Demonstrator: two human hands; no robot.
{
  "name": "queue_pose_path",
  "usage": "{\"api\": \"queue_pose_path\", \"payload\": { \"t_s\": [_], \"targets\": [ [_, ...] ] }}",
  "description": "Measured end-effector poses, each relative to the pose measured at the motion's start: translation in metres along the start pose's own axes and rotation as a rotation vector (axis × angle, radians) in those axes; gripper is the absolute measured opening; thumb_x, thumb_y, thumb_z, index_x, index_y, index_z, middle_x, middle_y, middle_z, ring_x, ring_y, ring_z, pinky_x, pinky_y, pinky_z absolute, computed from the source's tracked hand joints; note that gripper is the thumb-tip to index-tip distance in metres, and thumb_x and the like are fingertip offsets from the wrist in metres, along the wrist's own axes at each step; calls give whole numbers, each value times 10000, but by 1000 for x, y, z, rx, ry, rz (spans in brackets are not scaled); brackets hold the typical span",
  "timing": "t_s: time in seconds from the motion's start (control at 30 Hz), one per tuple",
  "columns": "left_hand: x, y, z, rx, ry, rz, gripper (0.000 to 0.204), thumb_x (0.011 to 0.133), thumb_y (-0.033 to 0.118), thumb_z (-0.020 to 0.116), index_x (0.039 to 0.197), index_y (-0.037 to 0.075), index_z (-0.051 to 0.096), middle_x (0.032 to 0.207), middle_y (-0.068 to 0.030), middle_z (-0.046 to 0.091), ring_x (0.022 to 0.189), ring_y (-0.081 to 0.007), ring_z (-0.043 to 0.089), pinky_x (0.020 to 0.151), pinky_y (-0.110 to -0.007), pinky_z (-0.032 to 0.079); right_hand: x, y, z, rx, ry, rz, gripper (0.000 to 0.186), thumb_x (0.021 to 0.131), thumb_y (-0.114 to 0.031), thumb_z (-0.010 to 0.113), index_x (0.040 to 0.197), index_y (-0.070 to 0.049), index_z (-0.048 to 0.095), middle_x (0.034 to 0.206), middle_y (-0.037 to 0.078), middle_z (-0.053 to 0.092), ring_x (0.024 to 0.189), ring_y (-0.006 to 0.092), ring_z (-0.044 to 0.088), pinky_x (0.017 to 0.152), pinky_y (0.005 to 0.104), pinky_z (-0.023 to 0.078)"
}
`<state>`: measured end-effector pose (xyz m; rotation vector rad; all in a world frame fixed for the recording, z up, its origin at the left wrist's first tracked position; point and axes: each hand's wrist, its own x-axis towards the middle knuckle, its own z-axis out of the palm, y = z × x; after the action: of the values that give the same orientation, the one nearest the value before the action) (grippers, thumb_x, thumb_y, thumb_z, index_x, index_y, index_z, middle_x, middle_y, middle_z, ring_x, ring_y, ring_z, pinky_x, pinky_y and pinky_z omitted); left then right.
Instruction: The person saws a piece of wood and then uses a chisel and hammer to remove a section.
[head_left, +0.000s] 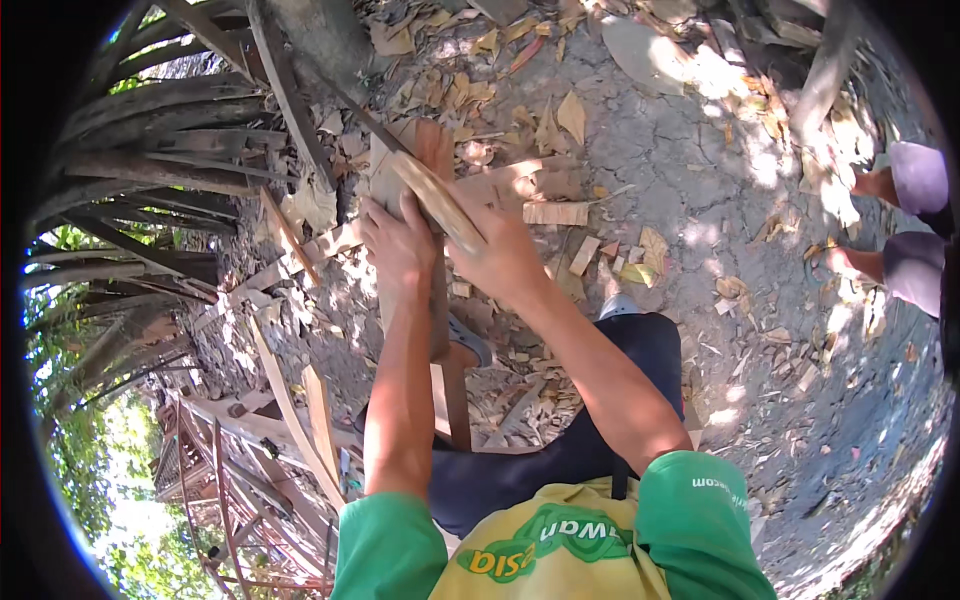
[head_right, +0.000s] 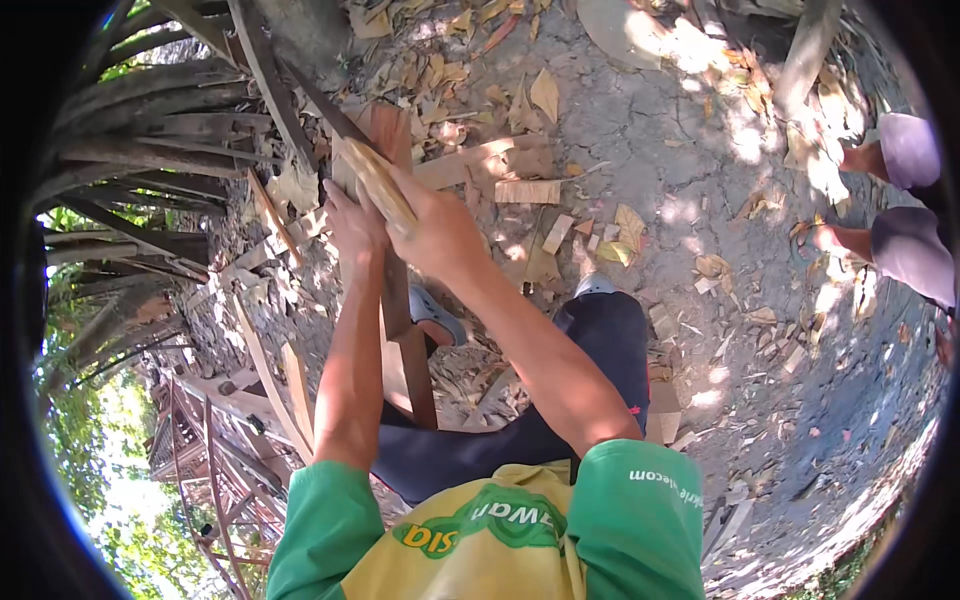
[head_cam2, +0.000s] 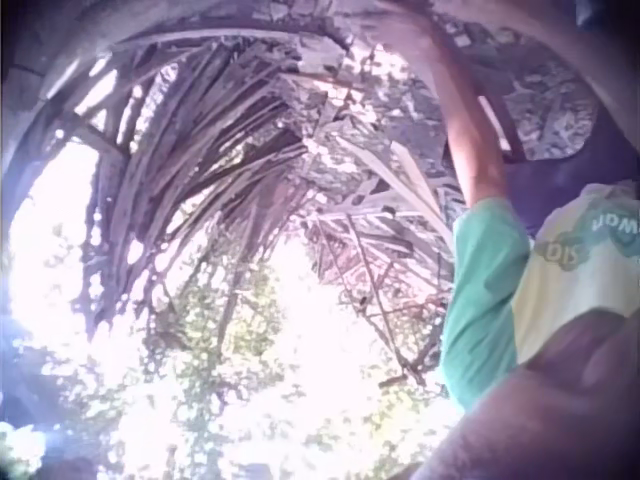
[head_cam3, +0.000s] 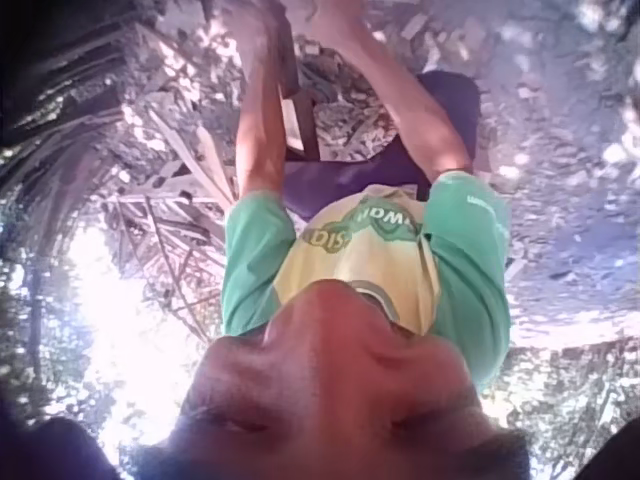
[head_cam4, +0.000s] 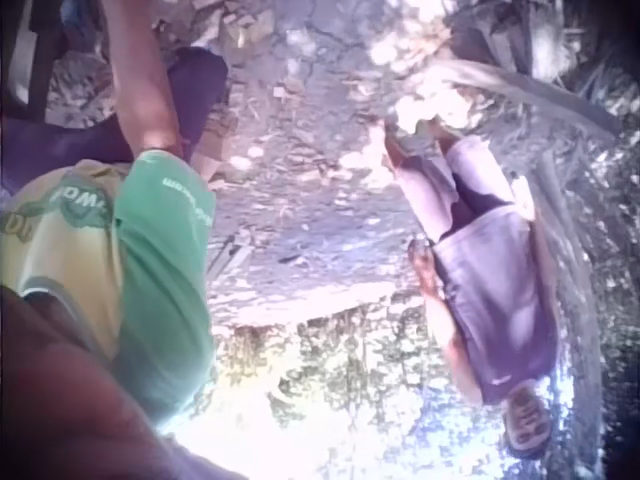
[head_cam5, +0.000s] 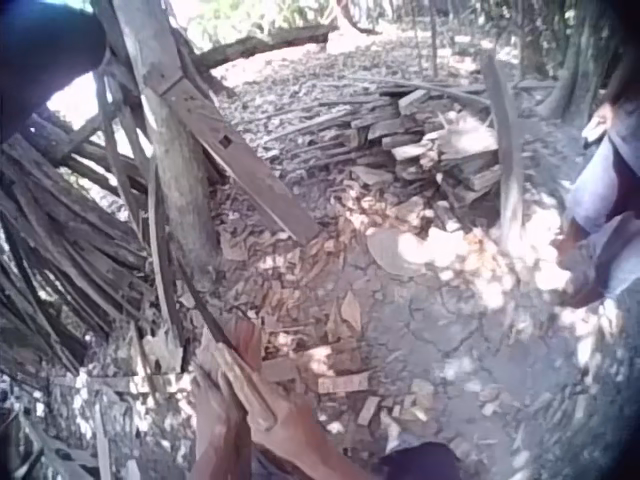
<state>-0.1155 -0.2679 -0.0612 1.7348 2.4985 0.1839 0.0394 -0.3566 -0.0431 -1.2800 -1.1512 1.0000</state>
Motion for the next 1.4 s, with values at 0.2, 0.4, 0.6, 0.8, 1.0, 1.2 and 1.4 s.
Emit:
{"api": "queue_pose_path", "payload": {
  "t_s": [0.2, 0.4, 0.6, 0.8, 1.0, 1.2, 1.4],
  "targets": [
    [-2, 3, 2, 2, 16, 11, 859, 1023, 638, 407, 1595, 7, 295, 1505, -274, 453, 1364, -469, 468, 1111, -582, 376, -175, -66, -139, -92, -94, 95, 656, 778, 50, 719, 1406, 89, 533, 1285, 293, 663, 1127, 409, 706, 952, 393, 570],
    [0, -8, 5, -1, -31, 14, 853, 1027, 634, 393, 1582, -8, 303, 1493, -300, 449, 1360, -473, 470, 1110, -582, 380, 3, -26, -32, 5, -69, 83, 542, 847, -173, 706, 1380, -154, 608, 1017, 208, 727, 832, 444, 700, 726, 492, 575],
    [-8, -1, -5, -24, 30, 108, 830, 1037, 612, 390, 1594, 4, 292, 1471, -276, 479, 1346, -459, 477, 1098, -615, 361, -69, -5, -43, -76, -29, 50, 659, 825, -157, 733, 1456, -154, 543, 1103, 203, 722, 969, 406, 709, 809, 475, 572],
    [5, -9, 15, 29, 4, 12, 844, 1033, 628, 388, 1598, 8, 292, 1463, -279, 484, 1349, -468, 470, 1109, -611, 342, -135, -20, -107, 186, -34, 140, 709, 805, -74, 736, 1482, -80, 525, 1136, 196, 719, 913, 343, 741, 800, 384, 586],
    [-1, -4, -3, 0, -32, 72, 811, 1037, 569, 419, 1598, 0, 281, 1450, -289, 489, 1333, -469, 481, 1098, -601, 367, 31, 6, 14, -133, -18, 122, 538, 850, -180, 685, 1378, -101, 618, 786, 250, 679, 770, 449, 673, 693, 468, 560],
    [-2, -5, 4, 9, -6, 4, 839, 1032, 610, 402, 1597, -1, 291, 1484, -288, 470, 1352, -471, 468, 1115, -616, 335, -154, -49, -122, -52, -90, 202, 668, 806, 54, 593, 1468, -29, 550, 1251, 188, 720, 1076, 241, 739, 924, 337, 562],
    [6, -11, 16, 48, 44, 7, 841, 1027, 623, 399, 1586, 1, 308, 1456, -276, 494, 1323, -475, 496, 1082, -627, 367, -36, -9, -48, -109, -151, 220, 529, 844, -160, 739, 1358, -121, 624, 950, 190, 733, 800, 368, 723, 689, 446, 590]
  ]
}}
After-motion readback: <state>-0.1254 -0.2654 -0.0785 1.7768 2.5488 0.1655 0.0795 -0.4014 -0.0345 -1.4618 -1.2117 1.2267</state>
